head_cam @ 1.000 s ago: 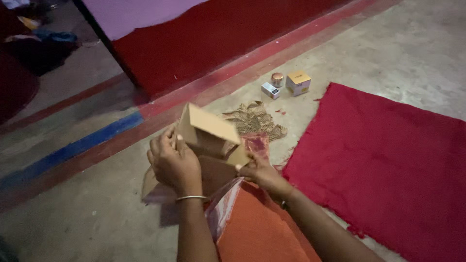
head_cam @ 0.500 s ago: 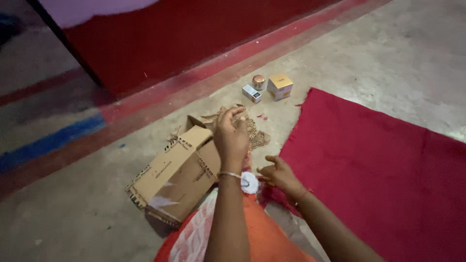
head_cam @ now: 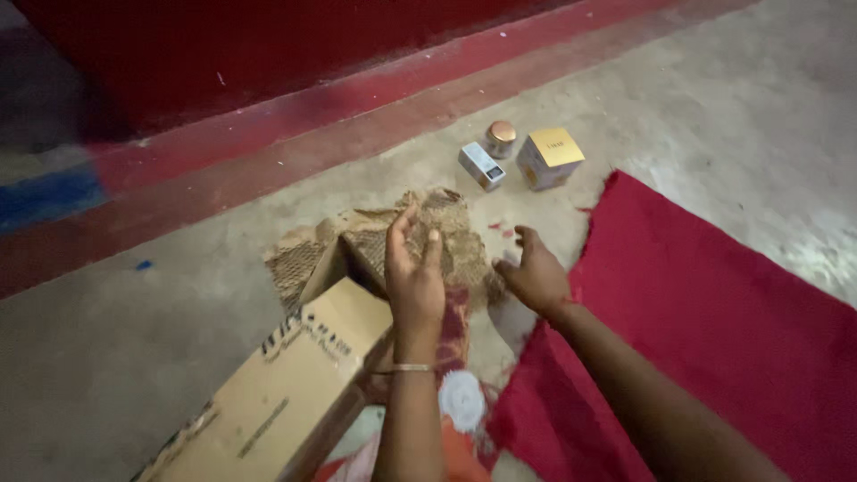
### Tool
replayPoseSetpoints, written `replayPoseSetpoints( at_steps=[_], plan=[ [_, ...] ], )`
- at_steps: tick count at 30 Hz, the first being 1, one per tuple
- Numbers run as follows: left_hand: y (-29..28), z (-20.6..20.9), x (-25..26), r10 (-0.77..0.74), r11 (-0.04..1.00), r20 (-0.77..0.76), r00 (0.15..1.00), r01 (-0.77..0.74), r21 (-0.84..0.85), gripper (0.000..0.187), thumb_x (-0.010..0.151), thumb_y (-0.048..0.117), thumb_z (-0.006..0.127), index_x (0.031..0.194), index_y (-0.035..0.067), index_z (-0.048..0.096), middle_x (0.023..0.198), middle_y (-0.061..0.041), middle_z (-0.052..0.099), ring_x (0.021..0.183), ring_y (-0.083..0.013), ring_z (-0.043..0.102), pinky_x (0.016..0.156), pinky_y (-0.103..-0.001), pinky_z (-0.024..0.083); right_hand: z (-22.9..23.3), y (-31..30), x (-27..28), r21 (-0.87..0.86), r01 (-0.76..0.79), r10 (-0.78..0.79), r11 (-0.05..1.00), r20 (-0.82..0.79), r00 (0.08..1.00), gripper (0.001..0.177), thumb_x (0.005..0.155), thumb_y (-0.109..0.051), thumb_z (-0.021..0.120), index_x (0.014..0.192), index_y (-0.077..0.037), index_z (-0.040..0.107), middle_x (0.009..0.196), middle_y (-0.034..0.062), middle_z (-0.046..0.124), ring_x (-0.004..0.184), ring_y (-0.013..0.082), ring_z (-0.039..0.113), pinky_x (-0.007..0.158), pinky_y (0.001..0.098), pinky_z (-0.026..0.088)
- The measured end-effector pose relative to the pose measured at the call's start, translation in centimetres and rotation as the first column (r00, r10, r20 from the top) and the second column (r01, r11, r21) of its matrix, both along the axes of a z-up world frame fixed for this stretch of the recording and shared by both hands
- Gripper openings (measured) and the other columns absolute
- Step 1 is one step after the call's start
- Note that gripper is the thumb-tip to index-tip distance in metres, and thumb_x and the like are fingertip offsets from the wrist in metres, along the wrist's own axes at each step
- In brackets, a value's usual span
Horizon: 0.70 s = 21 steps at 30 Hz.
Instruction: The person cuts a red fabric sheet with orange-handled scissors, then cuts a piece of honeycomb cardboard. The person also opens a small cardboard box and removes a smaller box from inside.
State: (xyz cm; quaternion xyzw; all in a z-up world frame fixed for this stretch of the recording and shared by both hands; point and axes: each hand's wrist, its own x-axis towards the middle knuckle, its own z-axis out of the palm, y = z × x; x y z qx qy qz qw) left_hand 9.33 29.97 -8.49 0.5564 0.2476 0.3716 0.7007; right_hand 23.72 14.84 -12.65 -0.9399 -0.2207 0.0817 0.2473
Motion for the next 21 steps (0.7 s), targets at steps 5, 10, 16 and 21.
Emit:
replayPoseSetpoints(
  at_steps=[5, 10, 16, 21],
  plan=[
    [-0.8, 2.4, 0.4, 0.153, 0.950, -0.182, 0.971, -0.094, 0.297, 0.046, 0.099, 0.022, 0.059, 0.141, 0.005, 0.055, 0.143, -0.018, 0.058, 0.135, -0.0322, 0.053, 0.114, -0.045, 0.041, -1.3, 4.5, 8.3, -0.152, -0.239, 0.277, 0.959, 0.326, 0.904, 0.074, 0.089, -0.032, 0.074, 0.152, -0.015, 0.041, 0.147, 0.0369, 0.043, 0.117, 0.0562, 0.055, 0.100, 0.0550, 0.047],
    [-1.3, 2.4, 0.4, 0.010, 0.974, -0.268, 0.963, 0.052, 0.221, 0.047, 0.098, 0.025, 0.057, 0.141, 0.007, 0.054, 0.145, -0.016, 0.057, 0.133, -0.0322, 0.055, 0.110, -0.045, 0.043, -2.7, 7.3, 13.5, -0.283, -0.302, 0.399, 0.910, 0.406, 0.822, 0.056, 0.081, -0.033, 0.078, 0.134, -0.021, 0.064, 0.132, 0.0307, 0.054, 0.117, 0.0529, 0.055, 0.099, 0.0542, 0.048],
    [-2.1, 2.5, 0.4, -0.046, 0.976, -0.165, 0.985, 0.079, 0.205, 0.045, 0.098, 0.019, 0.057, 0.141, 0.003, 0.053, 0.143, -0.019, 0.058, 0.134, -0.0350, 0.053, 0.111, -0.046, 0.041, -2.7, 7.5, 11.4, -0.253, -0.183, 0.242, 0.950, 0.229, 0.943, 0.035, 0.086, -0.035, 0.077, 0.112, -0.011, 0.075, 0.119, 0.0201, 0.063, 0.112, 0.0373, 0.063, 0.098, 0.0446, 0.051],
    [-3.9, 2.0, 0.7, -0.050, 0.977, -0.316, 0.947, 0.112, 0.181, 0.042, 0.094, 0.020, 0.059, 0.134, 0.006, 0.058, 0.137, -0.017, 0.063, 0.127, -0.0324, 0.059, 0.108, -0.044, 0.045, -1.6, 5.7, 8.5, -0.178, -0.146, 0.194, 0.973, 0.295, 0.936, 0.037, 0.088, -0.030, 0.075, 0.115, -0.005, 0.068, 0.117, 0.0197, 0.066, 0.110, 0.0372, 0.064, 0.097, 0.0463, 0.052]
  ],
)
